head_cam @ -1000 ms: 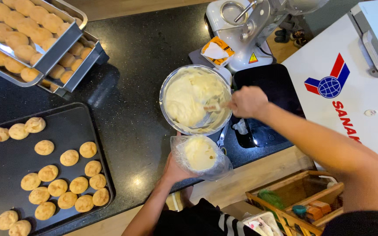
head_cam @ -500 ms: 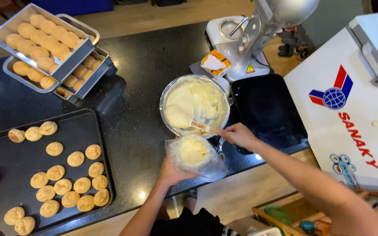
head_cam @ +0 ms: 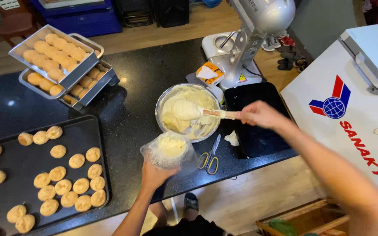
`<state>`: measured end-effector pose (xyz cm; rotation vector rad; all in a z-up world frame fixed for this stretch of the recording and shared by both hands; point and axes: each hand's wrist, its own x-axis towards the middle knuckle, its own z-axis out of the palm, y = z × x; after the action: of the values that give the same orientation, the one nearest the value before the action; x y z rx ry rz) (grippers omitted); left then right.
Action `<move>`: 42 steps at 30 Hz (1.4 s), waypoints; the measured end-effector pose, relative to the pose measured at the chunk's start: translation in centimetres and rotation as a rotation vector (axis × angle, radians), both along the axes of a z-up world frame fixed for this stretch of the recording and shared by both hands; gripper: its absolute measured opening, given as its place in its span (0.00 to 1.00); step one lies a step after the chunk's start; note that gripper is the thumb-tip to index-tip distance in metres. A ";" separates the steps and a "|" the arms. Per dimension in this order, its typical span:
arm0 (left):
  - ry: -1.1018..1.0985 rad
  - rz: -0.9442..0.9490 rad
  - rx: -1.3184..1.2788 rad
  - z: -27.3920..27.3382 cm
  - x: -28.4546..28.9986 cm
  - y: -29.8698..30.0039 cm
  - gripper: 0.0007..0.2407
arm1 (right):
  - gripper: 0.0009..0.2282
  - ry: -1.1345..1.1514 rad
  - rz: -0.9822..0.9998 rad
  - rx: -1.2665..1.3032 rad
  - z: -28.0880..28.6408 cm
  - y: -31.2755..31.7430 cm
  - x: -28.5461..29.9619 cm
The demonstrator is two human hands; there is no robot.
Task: The person fills small round pastries with cream using a piping bag. They pick up each pastry from a tray, pipe cream into the center, and place the filled pastry onto a metal tray. The process is repeated for multiple pastries.
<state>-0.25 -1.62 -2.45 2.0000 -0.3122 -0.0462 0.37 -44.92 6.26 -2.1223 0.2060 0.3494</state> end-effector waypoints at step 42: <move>0.071 0.066 -0.266 -8.6 -4.5 6.5 0.41 | 0.29 0.499 -0.604 0.831 -16.5 17.0 -10.6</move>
<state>-4.75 4.86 -11.07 1.7392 -0.1952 -0.0314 -10.27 -27.93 -10.27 -1.0596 0.8136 0.4859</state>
